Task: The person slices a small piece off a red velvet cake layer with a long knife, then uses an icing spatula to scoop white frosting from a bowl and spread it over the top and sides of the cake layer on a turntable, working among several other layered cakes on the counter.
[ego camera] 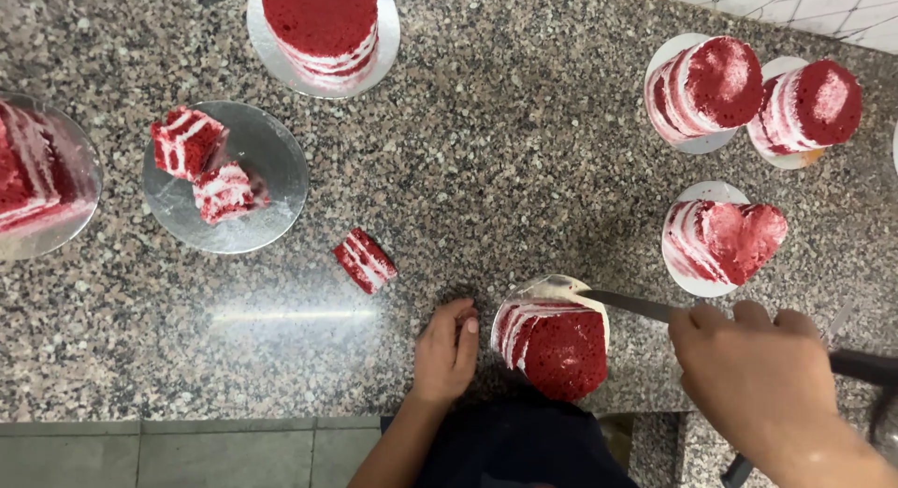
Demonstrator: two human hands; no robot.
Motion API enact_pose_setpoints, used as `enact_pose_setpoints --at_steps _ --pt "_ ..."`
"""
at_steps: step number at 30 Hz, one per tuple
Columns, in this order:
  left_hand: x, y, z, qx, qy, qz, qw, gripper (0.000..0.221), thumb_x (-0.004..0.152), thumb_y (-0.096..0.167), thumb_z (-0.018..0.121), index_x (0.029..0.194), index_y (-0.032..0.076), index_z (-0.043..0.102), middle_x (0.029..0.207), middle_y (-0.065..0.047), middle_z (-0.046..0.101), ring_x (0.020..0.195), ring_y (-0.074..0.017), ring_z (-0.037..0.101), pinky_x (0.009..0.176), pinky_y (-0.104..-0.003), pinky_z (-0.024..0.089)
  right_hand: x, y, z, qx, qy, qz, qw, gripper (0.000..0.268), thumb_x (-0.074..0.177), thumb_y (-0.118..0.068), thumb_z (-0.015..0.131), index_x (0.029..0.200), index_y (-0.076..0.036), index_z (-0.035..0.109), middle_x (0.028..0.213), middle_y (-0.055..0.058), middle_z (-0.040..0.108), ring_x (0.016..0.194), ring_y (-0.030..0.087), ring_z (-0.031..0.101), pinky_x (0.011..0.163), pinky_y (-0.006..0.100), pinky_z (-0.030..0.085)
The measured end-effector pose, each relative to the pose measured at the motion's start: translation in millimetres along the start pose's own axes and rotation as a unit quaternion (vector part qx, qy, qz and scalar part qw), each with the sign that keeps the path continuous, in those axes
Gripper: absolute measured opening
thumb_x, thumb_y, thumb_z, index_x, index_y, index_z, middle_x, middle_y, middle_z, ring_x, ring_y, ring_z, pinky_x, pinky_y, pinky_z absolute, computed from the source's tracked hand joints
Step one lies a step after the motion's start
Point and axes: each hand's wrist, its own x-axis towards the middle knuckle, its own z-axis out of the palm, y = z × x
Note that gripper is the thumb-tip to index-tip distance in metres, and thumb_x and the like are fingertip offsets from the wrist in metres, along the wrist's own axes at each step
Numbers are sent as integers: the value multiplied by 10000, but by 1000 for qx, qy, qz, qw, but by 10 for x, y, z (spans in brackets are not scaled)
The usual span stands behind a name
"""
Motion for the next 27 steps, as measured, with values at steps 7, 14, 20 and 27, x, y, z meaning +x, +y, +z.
enact_pose_setpoints --at_steps 7,14,20,27 --pt "-2 -6 19 14 15 40 999 256 1021 166 607 1231 19 599 1013 -169 737 869 -284 758 776 -381 612 88 -257 399 72 173 -74 980 454 833 -227 675 1281 -151 666 1058 -23 734 885 186 712 732 355 578" --pt "24 55 15 38 14 44 998 227 985 132 626 1185 27 603 965 -141 719 815 -288 730 731 -391 595 129 -117 439 20 67 -66 995 340 887 -223 648 1218 -148 672 1038 20 730 863 183 707 700 359 585" --pt "48 63 16 39 16 53 998 213 975 114 638 1169 30 612 958 -137 712 798 -286 722 715 -392 588 84 129 247 30 3 13 999 169 865 -235 652 1029 -218 688 952 -71 725 953 169 713 759 358 577" --pt "68 93 55 73 27 51 996 248 946 132 695 1163 39 620 943 -129 695 794 -277 717 697 -382 586 12 -46 -80 92 56 -11 994 284 791 -169 683 1074 -196 680 893 -41 722 885 178 726 691 354 609"
